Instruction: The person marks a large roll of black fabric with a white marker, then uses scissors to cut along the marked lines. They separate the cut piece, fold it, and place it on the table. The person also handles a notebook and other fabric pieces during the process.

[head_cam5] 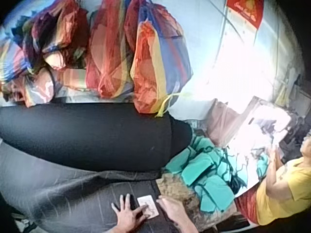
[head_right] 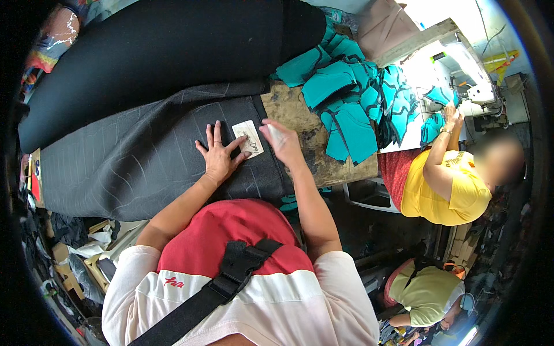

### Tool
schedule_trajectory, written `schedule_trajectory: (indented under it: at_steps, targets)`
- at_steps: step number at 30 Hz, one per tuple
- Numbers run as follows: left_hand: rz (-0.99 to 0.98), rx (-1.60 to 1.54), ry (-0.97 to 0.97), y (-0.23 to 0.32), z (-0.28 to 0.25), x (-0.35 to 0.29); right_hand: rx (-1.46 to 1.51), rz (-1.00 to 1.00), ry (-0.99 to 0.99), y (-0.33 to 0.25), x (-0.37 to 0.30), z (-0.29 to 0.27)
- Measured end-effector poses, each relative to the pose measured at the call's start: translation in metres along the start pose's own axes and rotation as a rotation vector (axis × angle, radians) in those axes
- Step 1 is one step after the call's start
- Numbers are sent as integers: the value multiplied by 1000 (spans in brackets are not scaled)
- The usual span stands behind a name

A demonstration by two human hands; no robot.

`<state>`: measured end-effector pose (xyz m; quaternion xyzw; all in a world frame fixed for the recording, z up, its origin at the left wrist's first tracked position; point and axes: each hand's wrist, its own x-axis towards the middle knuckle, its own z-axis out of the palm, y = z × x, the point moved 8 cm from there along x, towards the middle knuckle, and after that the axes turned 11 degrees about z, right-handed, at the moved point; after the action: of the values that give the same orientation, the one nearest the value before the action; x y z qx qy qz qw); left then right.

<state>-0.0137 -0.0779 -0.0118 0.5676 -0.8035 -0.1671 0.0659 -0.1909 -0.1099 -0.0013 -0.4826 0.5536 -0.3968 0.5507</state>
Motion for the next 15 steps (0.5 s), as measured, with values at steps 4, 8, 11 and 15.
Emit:
schedule_trajectory:
  at_steps: [4,8,11,15]
  targets:
    - [-8,-14,16,-8,-1,-5,50,139,45,-7,13,17]
    - [17,-39,35,-5,1,-4,-87,-43,67,-14,32,46]
    - [15,-34,-2,-4,2,0,-318,-153,56,-20,41,64]
    - [-18,-74,-38,-2,2,3,-575,-220,134,-25,38,56]
